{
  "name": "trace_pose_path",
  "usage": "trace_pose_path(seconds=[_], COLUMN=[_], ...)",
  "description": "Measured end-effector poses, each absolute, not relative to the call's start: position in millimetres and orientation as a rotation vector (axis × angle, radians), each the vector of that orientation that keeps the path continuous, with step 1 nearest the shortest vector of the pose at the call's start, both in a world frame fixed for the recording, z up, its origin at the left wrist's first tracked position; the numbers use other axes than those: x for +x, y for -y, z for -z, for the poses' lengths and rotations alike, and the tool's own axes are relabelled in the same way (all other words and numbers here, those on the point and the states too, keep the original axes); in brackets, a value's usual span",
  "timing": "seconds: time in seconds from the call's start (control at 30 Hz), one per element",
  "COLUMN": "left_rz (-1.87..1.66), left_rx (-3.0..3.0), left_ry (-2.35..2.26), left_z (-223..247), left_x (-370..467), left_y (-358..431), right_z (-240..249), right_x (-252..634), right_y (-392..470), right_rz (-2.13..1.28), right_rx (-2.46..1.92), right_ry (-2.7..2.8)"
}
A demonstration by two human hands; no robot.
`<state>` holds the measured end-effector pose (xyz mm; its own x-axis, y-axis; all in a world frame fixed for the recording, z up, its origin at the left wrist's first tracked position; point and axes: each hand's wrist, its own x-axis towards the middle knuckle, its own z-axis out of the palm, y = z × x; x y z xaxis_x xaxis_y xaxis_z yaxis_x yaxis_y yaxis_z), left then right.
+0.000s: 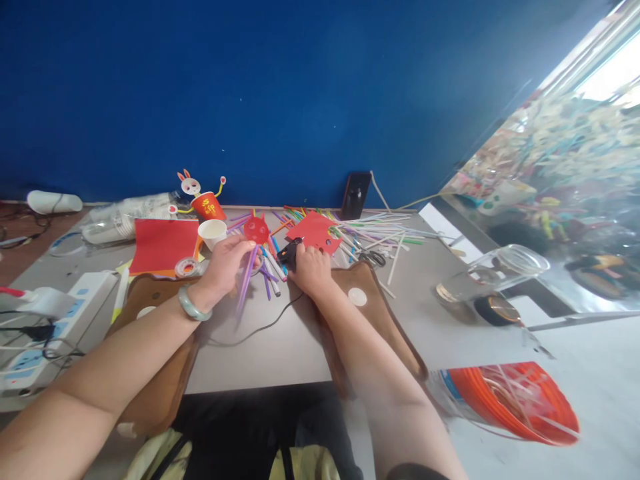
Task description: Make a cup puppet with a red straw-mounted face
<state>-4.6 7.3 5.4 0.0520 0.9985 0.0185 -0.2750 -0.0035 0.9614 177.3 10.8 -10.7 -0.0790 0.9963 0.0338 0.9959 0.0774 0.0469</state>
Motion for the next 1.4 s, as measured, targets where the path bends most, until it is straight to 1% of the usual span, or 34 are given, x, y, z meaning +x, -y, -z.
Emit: trace_pose_path(seconds=[0.23, 0.37, 0.47, 0.53, 0.6, 0.67, 0.7, 0.8, 0.9, 0.97, 1.13, 1.4], left_rz=[-1.323, -1.352, -1.366, -1.339, -1.321, -1.321, -1.315, -1.281, -1.27, -1.276, -1.263, -1.217], left_rx=[1.059, 1.102, 1.121, 1.115, 1.129, 1.161, 1.177, 1.2, 1.222, 1.232, 1.2, 1.13], left_ry=[-0.954, -0.97, -0.98, -0.971, -0.968, -0.975, -0.973, -0.951, -0.939, -0.939, -0.937, -0.947], left_z=[-3.7, -0.1, 0.4, 0.1, 0.1, 0.6, 1.1, 3.5, 4.5, 3.3, -2.8, -3.1], left_x=[-7.2, -9.4, -9.8, -9.0, -7.4, -5.2, -4.0, -0.4, 2.0, 2.9, 4.7, 8.0], left_y=[-11.0, -13.8, -13.1, -11.1, -8.2, -4.9, -3.4, 0.1, 2.4, 3.9, 8.5, 10.9], right_z=[9.3, -0.6, -7.6, -12.2, -16.6, -19.9, -20.8, -20.5, -18.4, -17.9, -19.6, -16.5], right_x=[177.7, 185.3, 189.4, 188.0, 182.5, 174.1, 169.6, 158.1, 152.5, 151.3, 150.4, 151.1], right_y=[-14.6, -14.7, -11.4, -6.8, -0.7, 5.5, 8.1, 12.3, 12.9, 13.5, 16.7, 13.5], right_rz=[0.084, 0.018, 0.129, 0.428, 0.95, 1.495, 1.703, 2.139, 2.415, 2.462, 2.384, 2.489], right_rx=[2.275, 2.564, 2.898, 3.06, 3.066, 2.96, 2.906, 2.797, 2.689, 2.66, 2.679, 2.649], right_ry=[-2.292, -2.487, -2.794, -2.933, -2.952, -2.866, -2.814, -2.709, -2.638, -2.619, -2.612, -2.553])
